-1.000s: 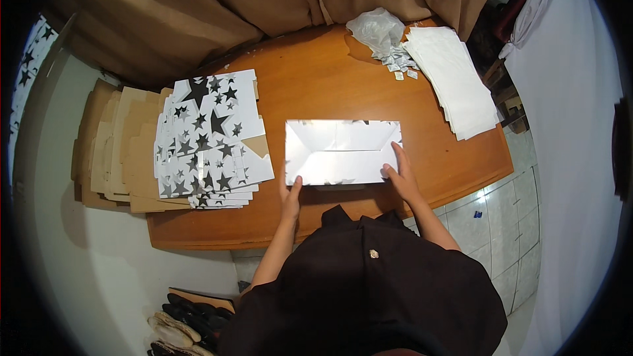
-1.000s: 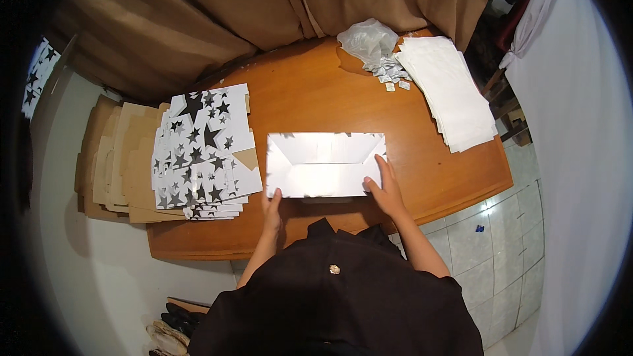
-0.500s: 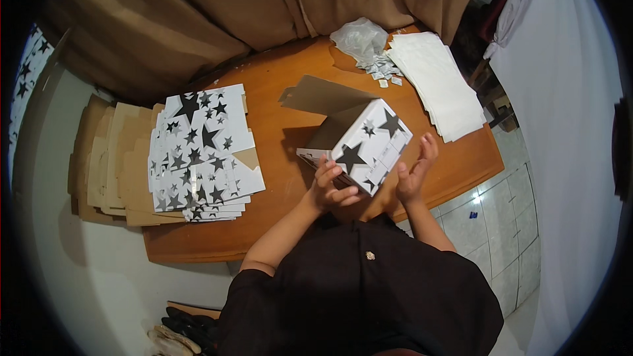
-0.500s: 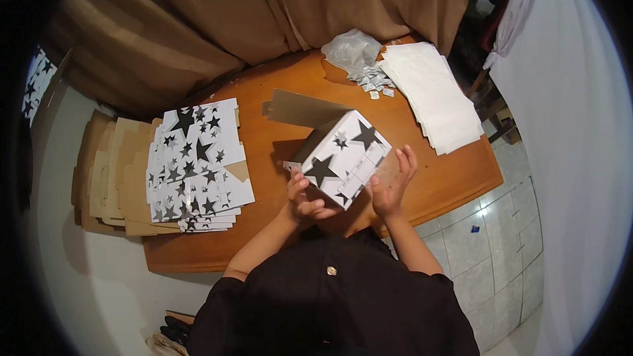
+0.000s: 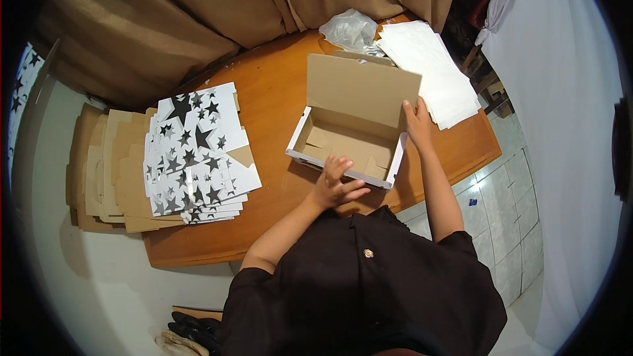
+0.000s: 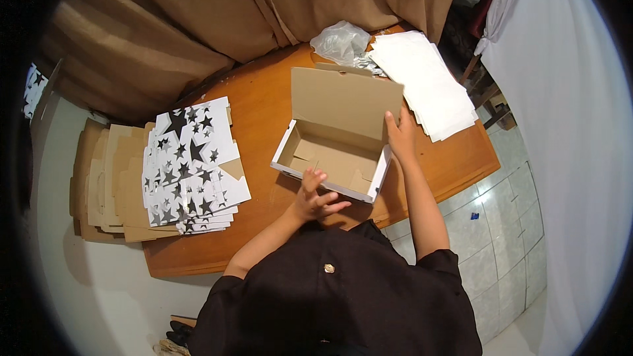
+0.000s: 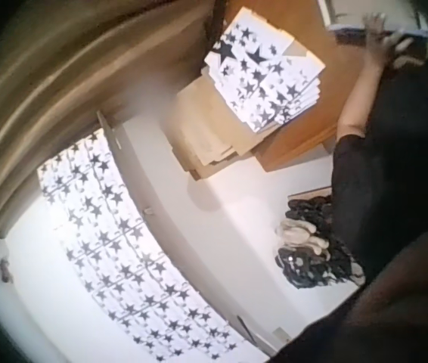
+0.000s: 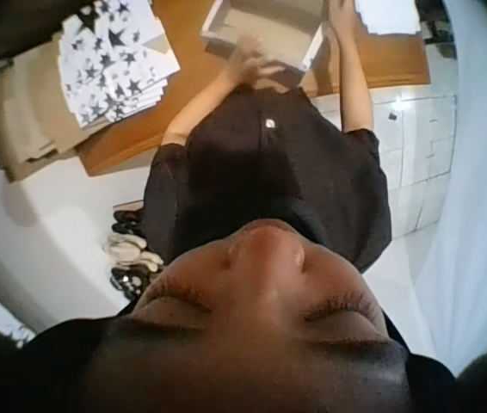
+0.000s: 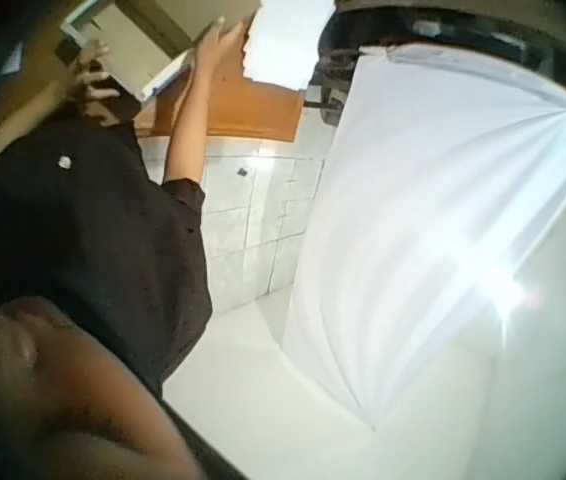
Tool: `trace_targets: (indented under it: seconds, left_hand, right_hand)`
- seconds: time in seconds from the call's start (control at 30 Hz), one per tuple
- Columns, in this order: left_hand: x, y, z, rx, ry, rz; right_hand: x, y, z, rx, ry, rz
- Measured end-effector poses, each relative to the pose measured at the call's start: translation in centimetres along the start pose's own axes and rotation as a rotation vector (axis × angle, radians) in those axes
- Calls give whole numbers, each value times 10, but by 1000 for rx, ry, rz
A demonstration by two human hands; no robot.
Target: Folding shoe box components, placing tissue paper inside, closing them, and stacking them on a shelf.
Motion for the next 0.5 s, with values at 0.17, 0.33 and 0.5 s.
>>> trace_targets:
  seconds: [0.17,0.33,0.5]
  left_hand:
    - [-19,26,29,124,125,62]
    - [-42,53,32,337,345,178]
    - [-51,69,12,391,484,300]
  right_hand:
    - [-26,-58,33,-209,-288,-72]
    - [-93,19,24,-196,-289,234]
    - [-144,19,-30,-554,261,422]
Point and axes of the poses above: each hand's wrist, its own x-axis towards the middle knuckle, its own z-axis out of the back of the hand, y = z × x, the point moved 8 cm from there along x, towards the middle knuckle, and after that the axes turned 6 degrees about x, right-handed, at the moved point
